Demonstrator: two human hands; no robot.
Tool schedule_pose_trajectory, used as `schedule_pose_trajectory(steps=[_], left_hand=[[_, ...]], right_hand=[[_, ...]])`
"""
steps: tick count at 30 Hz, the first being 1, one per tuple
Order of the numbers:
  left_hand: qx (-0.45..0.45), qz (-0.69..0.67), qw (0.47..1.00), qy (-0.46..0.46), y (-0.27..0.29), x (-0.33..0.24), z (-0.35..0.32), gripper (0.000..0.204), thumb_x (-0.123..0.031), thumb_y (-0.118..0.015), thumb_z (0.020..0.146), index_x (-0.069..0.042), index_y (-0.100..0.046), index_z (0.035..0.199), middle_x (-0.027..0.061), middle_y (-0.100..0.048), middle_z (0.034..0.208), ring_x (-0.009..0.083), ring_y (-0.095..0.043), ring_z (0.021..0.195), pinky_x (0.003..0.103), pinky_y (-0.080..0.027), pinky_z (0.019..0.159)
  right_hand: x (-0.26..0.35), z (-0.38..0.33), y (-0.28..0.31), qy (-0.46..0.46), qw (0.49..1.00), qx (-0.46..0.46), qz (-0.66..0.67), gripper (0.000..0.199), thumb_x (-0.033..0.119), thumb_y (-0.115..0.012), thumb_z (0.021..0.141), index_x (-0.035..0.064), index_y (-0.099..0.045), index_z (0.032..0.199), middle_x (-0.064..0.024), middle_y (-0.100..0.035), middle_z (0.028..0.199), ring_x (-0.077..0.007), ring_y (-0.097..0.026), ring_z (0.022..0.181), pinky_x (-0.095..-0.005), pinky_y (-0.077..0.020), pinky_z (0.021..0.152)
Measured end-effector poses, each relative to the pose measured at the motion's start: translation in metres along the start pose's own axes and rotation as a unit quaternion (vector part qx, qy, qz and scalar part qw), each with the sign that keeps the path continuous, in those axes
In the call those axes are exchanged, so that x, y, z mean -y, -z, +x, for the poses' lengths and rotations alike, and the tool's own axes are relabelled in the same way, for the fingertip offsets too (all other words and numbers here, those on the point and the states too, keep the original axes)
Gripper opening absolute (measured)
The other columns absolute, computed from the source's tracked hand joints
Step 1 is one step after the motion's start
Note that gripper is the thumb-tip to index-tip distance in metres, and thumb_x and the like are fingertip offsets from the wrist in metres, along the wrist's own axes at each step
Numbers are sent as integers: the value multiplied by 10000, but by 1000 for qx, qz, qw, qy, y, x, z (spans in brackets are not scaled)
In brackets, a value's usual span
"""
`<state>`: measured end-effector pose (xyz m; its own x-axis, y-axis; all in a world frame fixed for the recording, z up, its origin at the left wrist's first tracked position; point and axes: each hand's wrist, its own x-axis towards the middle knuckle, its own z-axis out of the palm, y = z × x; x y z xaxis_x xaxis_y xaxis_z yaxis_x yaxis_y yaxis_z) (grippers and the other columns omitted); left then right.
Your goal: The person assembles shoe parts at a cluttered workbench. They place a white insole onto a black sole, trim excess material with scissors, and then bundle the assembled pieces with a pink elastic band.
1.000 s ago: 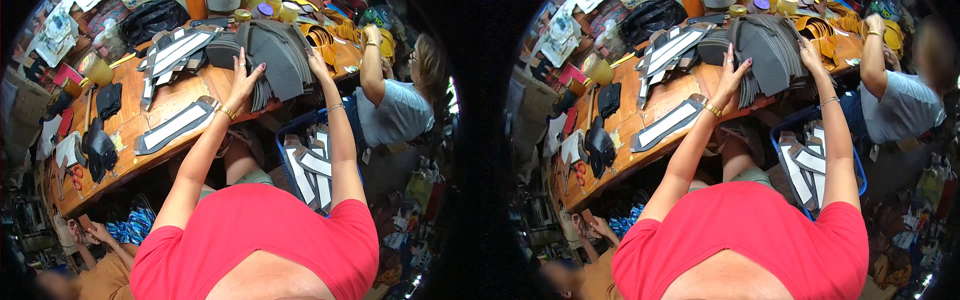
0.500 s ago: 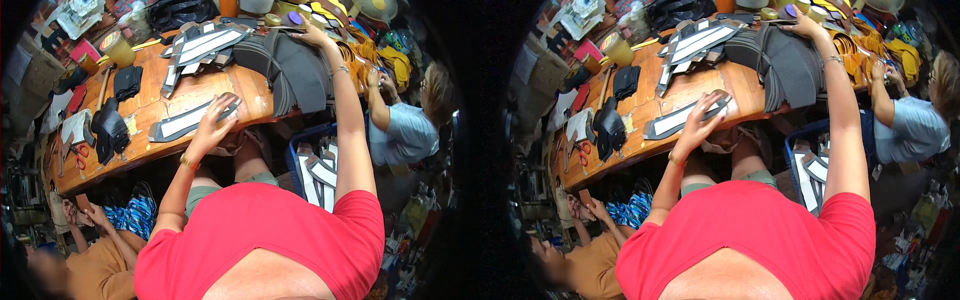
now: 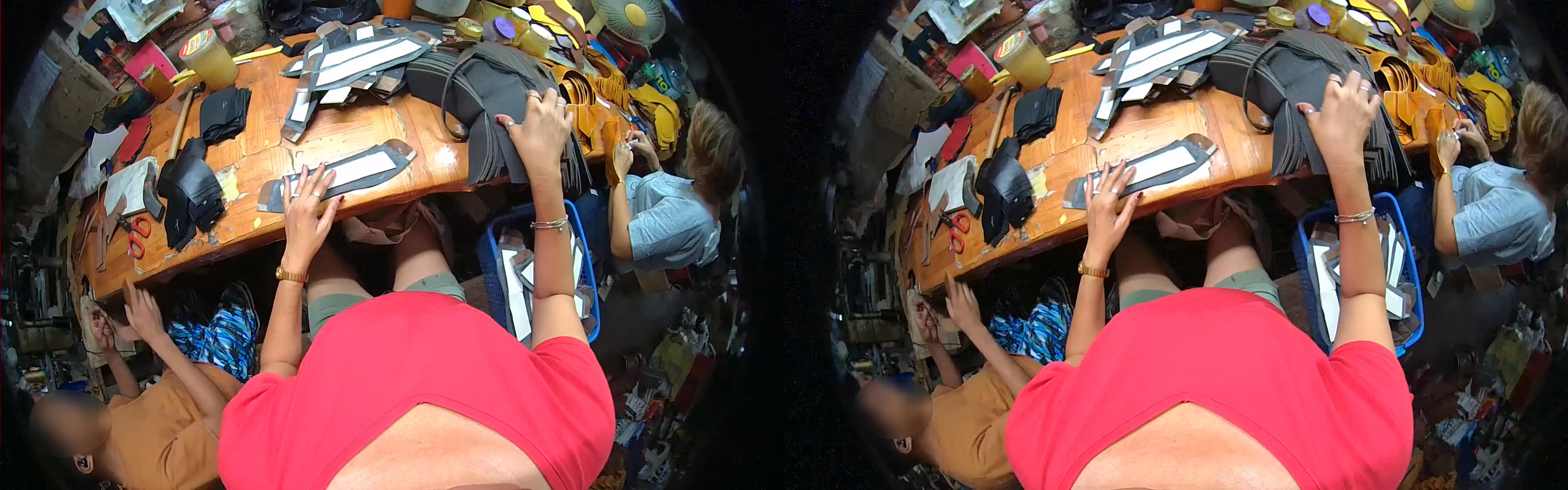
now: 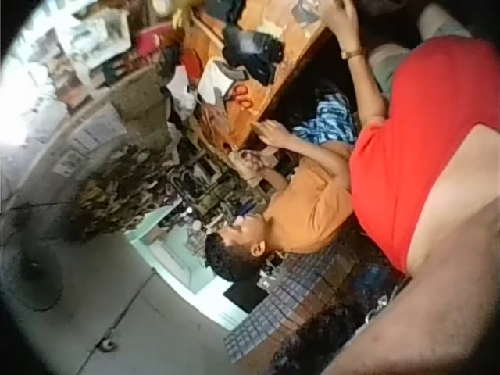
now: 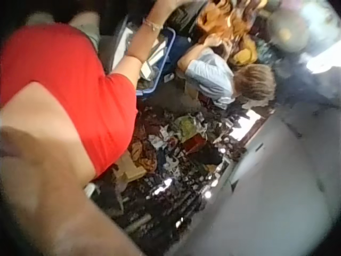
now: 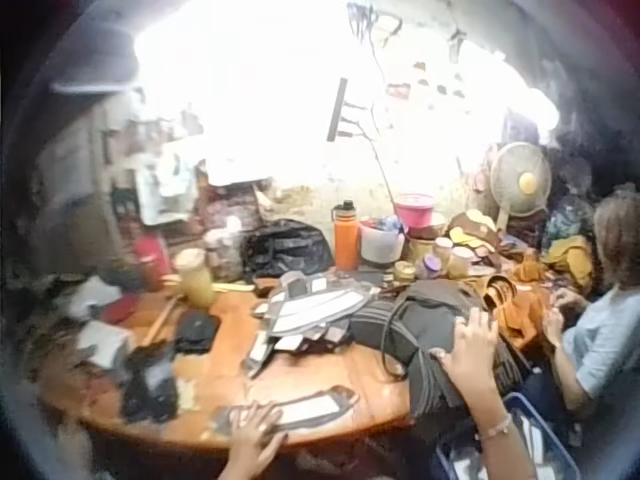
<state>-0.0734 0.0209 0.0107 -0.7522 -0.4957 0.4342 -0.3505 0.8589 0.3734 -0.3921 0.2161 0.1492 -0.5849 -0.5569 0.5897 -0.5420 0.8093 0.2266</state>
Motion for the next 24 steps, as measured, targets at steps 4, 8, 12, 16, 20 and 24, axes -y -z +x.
schedule_pose_trajectory(steps=[4, 8, 12, 16, 20, 24], left_hand=[[-8, 0, 1000, -8, -4, -5, 2, 415, -255, -574, 937, -139, -570, 1335, 90, -482, 1445, 301, -366, 1392, 492, -131, 1158], [-23, 4, 1000, -2, -7, -7, 0, 398, -235, -562, 944, -174, -572, 1337, 85, -492, 1434, 293, -387, 1376, 484, -151, 1150], [-37, 8, 999, -5, -10, -4, -1, 387, -235, -570, 932, -153, -582, 1310, 80, -510, 1413, 300, -405, 1356, 508, -179, 1135], [-36, -5, 999, -14, -13, -4, 3, 398, -248, -584, 922, -146, -583, 1306, 90, -517, 1401, 307, -407, 1353, 521, -184, 1130], [-20, -3, 1000, -3, -13, -2, 4, 439, -286, -608, 912, -143, -570, 1325, 113, -512, 1404, 309, -392, 1368, 530, -182, 1129], [3, 6, 1000, 10, -10, -5, 11, 535, -353, -638, 892, -146, -521, 1371, 153, -469, 1435, 336, -365, 1384, 558, -166, 1128]], right_hand=[[-1, -6, -11, 14, 997, -78, 0, 494, 407, -792, 699, 62, -665, 1028, -97, -574, 1043, -275, -550, 1061, -420, -422, 864], [8, -6, -6, 29, 996, -83, 10, 389, 266, -769, 730, 72, -662, 1050, -90, -571, 1038, -265, -546, 1039, -396, -428, 848], [3, -3, -18, 44, 990, -113, 67, 217, 149, -730, 748, 71, -644, 931, -82, -594, 921, -280, -602, 914, -400, -454, 780], [-23, 6, -25, 16, 938, -176, 299, 110, 48, -705, 759, 33, -630, 837, -108, -625, 815, -307, -633, 756, -410, -487, 663], [-50, 19, -26, -122, 826, -189, 517, 119, 43, -771, 782, -11, -673, 823, -84, -667, 761, -116, -599, 679, -255, -477, 660], [-65, 20, -23, -151, 708, -225, 652, 121, -27, -756, 789, -41, -667, 870, -59, -672, 815, -108, -613, 731, -238, -498, 707]])
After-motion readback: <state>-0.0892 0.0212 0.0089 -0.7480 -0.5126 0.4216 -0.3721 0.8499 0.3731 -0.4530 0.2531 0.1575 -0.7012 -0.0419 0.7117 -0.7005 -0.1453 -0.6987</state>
